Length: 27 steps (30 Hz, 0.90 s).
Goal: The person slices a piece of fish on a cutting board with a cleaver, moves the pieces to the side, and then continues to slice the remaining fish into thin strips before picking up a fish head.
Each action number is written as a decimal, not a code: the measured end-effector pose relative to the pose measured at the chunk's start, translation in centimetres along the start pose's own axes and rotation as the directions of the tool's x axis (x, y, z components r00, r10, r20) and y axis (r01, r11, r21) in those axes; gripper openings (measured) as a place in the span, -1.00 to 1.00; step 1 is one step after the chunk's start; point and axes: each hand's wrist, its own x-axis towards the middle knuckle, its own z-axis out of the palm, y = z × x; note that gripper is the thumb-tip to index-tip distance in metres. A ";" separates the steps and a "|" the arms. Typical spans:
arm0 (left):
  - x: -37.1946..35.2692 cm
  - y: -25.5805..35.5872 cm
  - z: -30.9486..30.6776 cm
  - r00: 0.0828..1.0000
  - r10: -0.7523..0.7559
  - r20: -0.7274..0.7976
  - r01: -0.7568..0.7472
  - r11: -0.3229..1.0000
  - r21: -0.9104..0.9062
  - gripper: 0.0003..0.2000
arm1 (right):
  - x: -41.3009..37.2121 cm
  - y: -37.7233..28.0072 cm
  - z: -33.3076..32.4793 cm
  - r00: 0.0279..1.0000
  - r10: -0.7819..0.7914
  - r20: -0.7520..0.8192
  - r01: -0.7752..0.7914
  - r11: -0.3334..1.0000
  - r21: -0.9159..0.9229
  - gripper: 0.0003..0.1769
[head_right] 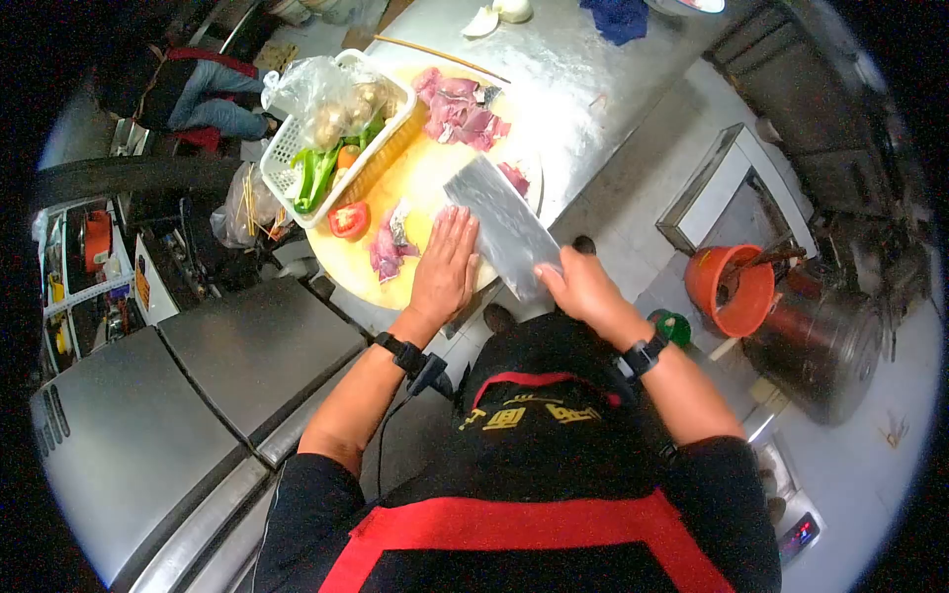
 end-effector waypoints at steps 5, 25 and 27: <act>-0.2 0.6 -0.3 1.000 -0.004 0.010 0.005 1.000 -0.023 -0.44 | 4.1 -2.5 0.8 0.991 -0.102 -0.083 0.092 0.988 -0.122 -0.45; 2.0 -0.7 -2.5 0.993 0.038 -0.111 -0.056 0.983 -0.173 -0.80 | -0.4 0.1 0.4 0.999 -0.050 -0.015 0.048 0.992 -0.114 -0.53; 2.6 -1.1 -3.5 0.997 0.079 -0.025 -0.082 0.983 -0.167 -0.82 | 1.9 -0.7 0.4 0.997 -0.078 -0.021 0.074 0.988 -0.134 -0.52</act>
